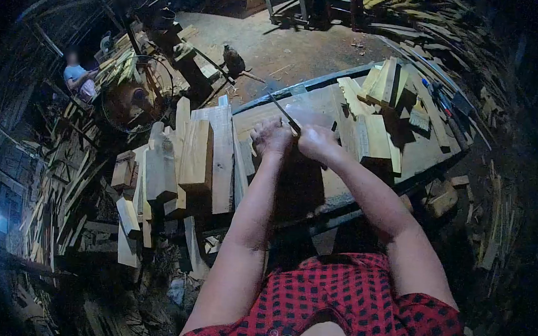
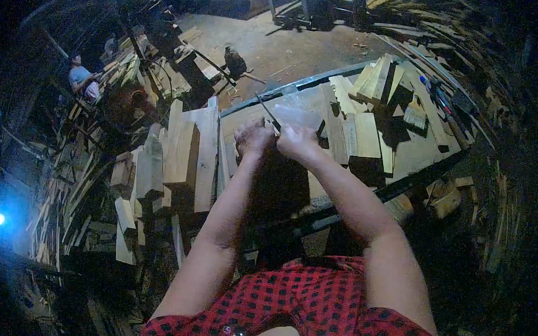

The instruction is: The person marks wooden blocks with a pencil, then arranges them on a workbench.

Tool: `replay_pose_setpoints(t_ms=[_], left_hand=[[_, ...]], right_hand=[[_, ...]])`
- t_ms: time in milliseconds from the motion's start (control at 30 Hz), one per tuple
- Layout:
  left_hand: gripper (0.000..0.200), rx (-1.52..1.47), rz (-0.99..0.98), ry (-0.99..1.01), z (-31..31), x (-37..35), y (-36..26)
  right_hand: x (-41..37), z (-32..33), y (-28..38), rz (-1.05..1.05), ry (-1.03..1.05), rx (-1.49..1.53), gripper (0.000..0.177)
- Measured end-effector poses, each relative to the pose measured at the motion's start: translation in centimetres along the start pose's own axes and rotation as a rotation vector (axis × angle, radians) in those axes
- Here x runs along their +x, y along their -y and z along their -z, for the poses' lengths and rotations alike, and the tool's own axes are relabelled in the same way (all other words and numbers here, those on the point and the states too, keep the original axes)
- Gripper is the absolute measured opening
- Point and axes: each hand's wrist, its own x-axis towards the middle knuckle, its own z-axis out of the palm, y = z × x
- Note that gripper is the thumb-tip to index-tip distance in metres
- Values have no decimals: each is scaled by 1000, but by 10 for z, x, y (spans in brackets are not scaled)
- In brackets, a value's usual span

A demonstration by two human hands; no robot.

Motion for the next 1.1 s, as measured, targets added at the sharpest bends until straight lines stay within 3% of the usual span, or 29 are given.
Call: replay_pose_setpoints(t_ms=[100,167,300,400,500,600,667,833,933,1000,1100], left_hand=[[28,-5,23,27,2,1,-2],[29,-7,14,10,0,-1,-1],[29,-31,19,31,4,0,-1],[30,-42,45,49,3,1,-2],[30,-5,24,65,5,0,-2],[31,-17,10,36,5,-1,-2],[31,-10,16,46,10,-2,-4],[31,-15,42,25,2,1,-3],[31,-10,23,39,3,2,-1],[32,-24,31,72,5,1,-2],[32,-23,26,95,10,0,-3]], right_hand=[[13,-5,4,33,-183,-4,26],[-2,3,-4,-15,-20,46,25],[-80,-7,-39,128,-117,-98,23],[-106,7,-35,14,-10,-83,21],[-62,0,-27,85,-95,0,22],[-10,8,-2,30,-2,17,23],[4,5,9,33,-130,-68,25],[-37,4,-14,1,-38,78,25],[-78,-17,-45,138,-177,65,27],[-110,20,-32,20,35,-54,24],[-66,-7,-36,44,-77,-17,24]])
